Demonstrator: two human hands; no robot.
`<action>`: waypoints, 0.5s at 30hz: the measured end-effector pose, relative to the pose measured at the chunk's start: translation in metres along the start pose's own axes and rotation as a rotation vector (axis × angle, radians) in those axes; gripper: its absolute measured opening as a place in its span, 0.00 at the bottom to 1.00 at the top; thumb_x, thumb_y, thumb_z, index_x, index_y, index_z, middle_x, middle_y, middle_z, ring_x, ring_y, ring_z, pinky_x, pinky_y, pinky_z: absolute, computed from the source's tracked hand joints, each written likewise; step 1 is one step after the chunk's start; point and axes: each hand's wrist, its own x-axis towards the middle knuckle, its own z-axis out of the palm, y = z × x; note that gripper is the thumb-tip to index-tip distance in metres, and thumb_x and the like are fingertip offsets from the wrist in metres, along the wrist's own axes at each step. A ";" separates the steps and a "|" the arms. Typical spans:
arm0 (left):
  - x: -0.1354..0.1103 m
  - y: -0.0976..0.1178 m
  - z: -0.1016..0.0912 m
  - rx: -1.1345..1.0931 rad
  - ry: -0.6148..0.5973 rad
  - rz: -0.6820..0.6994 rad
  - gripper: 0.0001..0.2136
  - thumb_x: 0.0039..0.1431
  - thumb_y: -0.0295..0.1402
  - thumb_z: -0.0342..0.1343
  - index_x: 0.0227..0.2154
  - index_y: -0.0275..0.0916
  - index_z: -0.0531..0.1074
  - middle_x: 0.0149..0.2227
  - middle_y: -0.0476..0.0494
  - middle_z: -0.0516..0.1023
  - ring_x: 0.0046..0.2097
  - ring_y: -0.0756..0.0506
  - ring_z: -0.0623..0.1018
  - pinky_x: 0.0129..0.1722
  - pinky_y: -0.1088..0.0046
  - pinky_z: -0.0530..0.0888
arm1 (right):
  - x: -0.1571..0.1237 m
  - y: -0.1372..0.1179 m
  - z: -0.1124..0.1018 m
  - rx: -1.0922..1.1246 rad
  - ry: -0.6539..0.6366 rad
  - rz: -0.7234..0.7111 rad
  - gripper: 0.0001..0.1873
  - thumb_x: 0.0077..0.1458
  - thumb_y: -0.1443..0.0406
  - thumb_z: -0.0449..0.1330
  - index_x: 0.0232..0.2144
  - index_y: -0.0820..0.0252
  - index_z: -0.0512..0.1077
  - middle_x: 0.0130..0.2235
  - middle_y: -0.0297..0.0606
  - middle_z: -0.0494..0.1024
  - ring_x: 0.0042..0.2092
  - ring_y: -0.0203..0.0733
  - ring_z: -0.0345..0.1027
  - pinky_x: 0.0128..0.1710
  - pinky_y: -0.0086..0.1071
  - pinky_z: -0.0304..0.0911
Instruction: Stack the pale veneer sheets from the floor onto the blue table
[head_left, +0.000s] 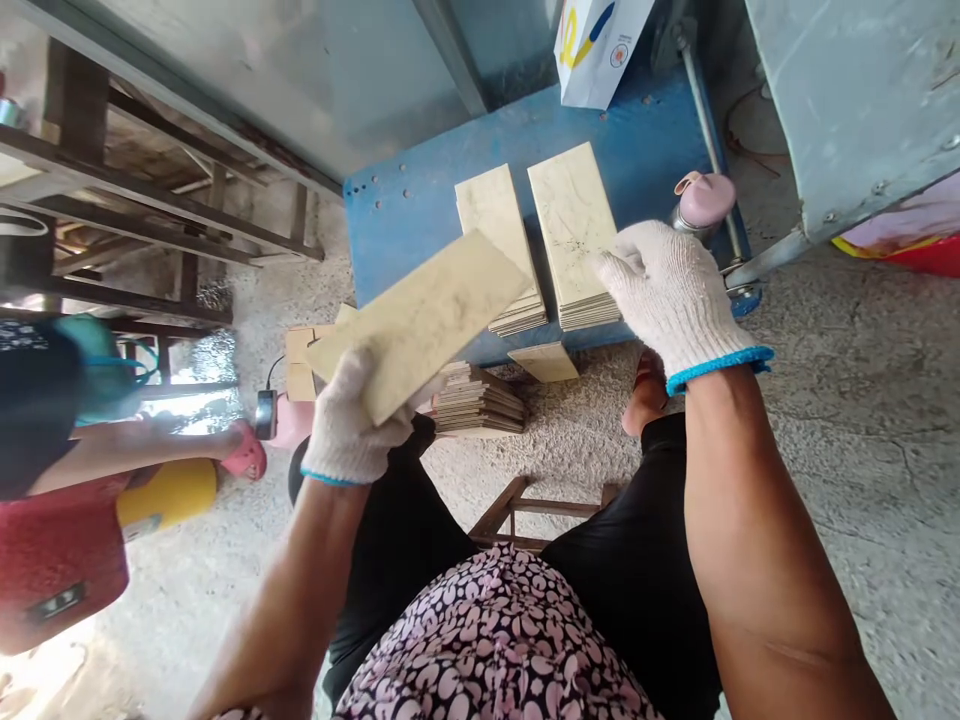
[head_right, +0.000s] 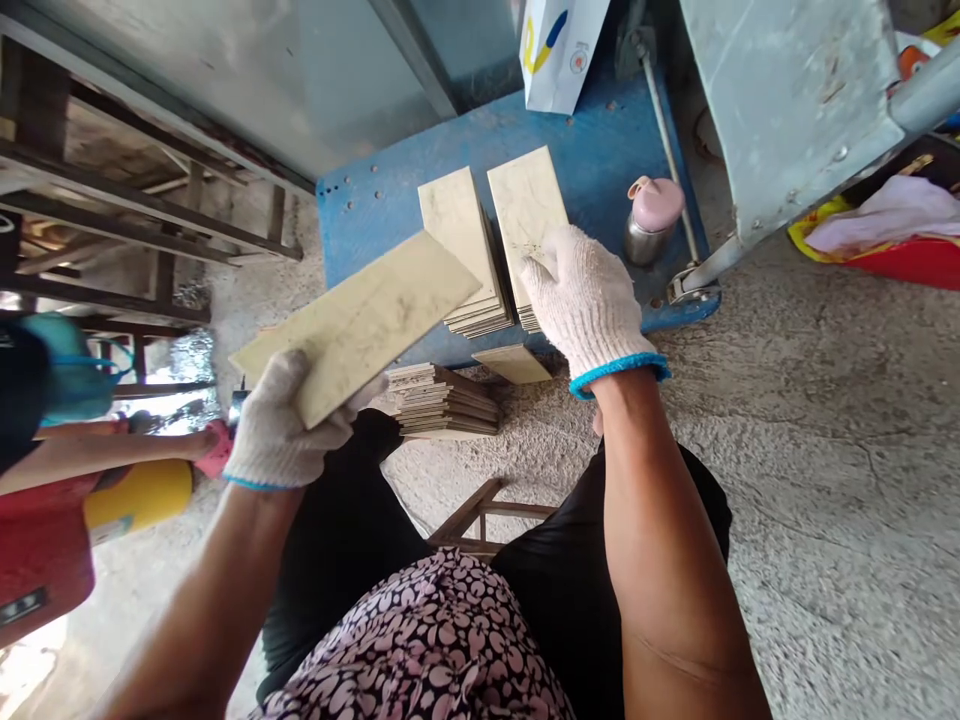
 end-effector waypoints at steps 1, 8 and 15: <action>0.011 -0.001 0.013 -0.031 -0.011 0.049 0.22 0.63 0.46 0.52 0.56 0.43 0.66 0.45 0.39 0.78 0.28 0.46 0.79 0.06 0.85 0.55 | 0.000 0.000 0.000 0.000 -0.001 0.002 0.14 0.61 0.56 0.55 0.42 0.57 0.72 0.41 0.47 0.78 0.46 0.56 0.70 0.45 0.45 0.63; 0.107 -0.009 0.094 -0.379 -0.018 0.327 0.18 0.71 0.37 0.42 0.60 0.42 0.62 0.53 0.39 0.75 0.56 0.42 0.74 0.51 0.62 0.79 | 0.001 0.000 0.000 0.017 0.007 0.017 0.13 0.61 0.56 0.55 0.41 0.57 0.72 0.42 0.47 0.77 0.46 0.57 0.70 0.45 0.45 0.62; 0.148 -0.006 0.121 -0.393 -0.060 0.359 0.24 0.72 0.41 0.35 0.67 0.40 0.47 0.65 0.38 0.62 0.62 0.45 0.68 0.55 0.64 0.76 | 0.003 0.000 0.004 0.037 0.014 -0.002 0.12 0.62 0.56 0.55 0.40 0.57 0.71 0.40 0.46 0.77 0.44 0.54 0.70 0.43 0.42 0.63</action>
